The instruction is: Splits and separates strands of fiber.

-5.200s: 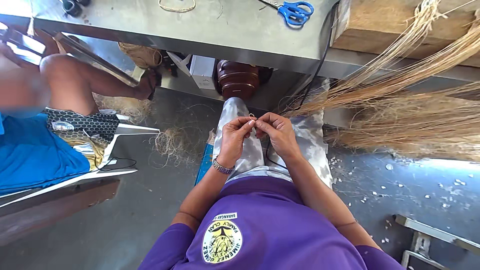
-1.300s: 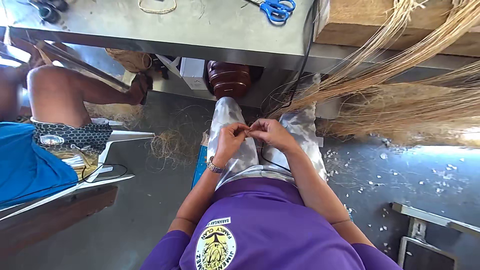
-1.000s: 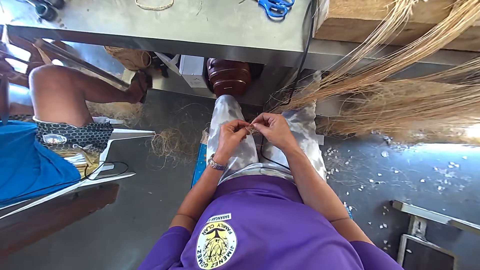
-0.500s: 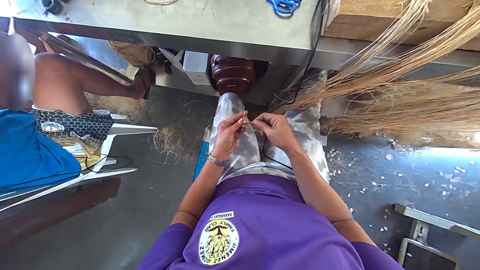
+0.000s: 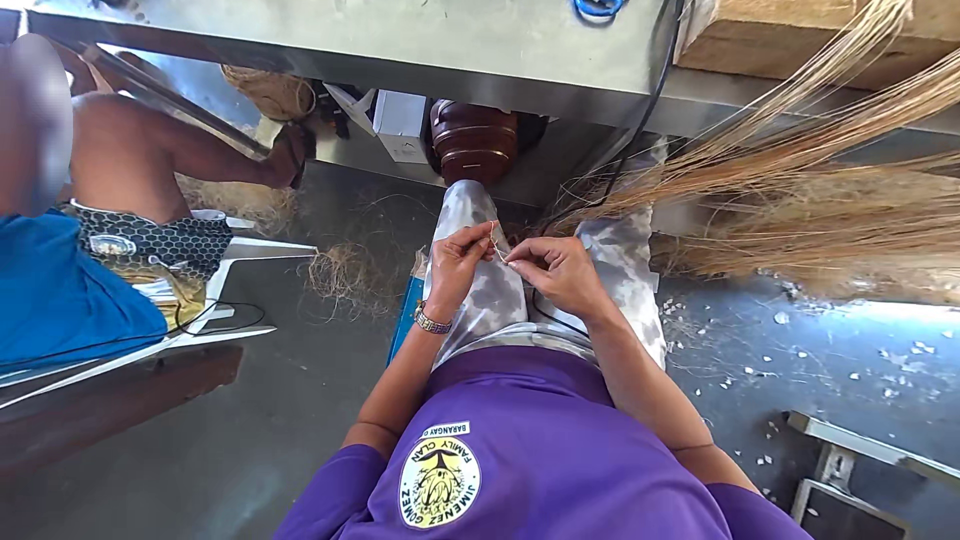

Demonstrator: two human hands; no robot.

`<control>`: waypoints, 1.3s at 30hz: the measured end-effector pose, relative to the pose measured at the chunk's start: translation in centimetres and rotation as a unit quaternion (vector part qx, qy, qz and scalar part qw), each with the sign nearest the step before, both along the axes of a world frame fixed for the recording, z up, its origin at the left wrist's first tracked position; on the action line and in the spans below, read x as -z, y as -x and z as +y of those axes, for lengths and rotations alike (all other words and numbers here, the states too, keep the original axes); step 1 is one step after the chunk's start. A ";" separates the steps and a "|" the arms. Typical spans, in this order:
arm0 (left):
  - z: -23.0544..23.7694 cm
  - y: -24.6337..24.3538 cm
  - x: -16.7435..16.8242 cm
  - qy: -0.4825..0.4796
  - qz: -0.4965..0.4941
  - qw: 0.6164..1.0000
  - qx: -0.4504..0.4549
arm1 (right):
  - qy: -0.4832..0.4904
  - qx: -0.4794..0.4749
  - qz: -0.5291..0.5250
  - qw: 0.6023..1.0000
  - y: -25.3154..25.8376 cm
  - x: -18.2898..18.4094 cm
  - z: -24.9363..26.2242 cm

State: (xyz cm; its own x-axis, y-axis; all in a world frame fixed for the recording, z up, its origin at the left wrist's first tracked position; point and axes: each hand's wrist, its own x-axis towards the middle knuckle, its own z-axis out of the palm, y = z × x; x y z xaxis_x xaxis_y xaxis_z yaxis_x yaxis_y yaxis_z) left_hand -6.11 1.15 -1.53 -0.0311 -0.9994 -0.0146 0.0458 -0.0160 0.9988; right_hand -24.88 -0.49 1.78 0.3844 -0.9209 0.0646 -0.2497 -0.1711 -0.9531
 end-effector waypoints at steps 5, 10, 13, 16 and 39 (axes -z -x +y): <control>0.1 0.3 0.0 0.012 -0.007 1.000 -0.007 | 0.036 -0.036 -0.007 0.999 -0.4 0.5 0.1; 0.0 0.1 0.0 0.022 -0.033 0.999 -0.023 | 0.027 -0.089 -0.073 0.993 -0.1 -0.2 0.0; 0.1 0.5 -0.2 0.041 -0.057 0.997 -0.031 | 0.011 -0.118 -0.104 0.987 0.0 0.1 0.0; 0.0 1.0 0.1 0.039 -0.055 0.997 -0.041 | 0.009 -0.142 -0.099 0.985 0.0 0.3 -0.2; -3.2 0.8 -1.0 -0.067 0.160 0.982 -0.076 | -0.055 -0.102 -0.051 0.992 0.9 0.2 -0.2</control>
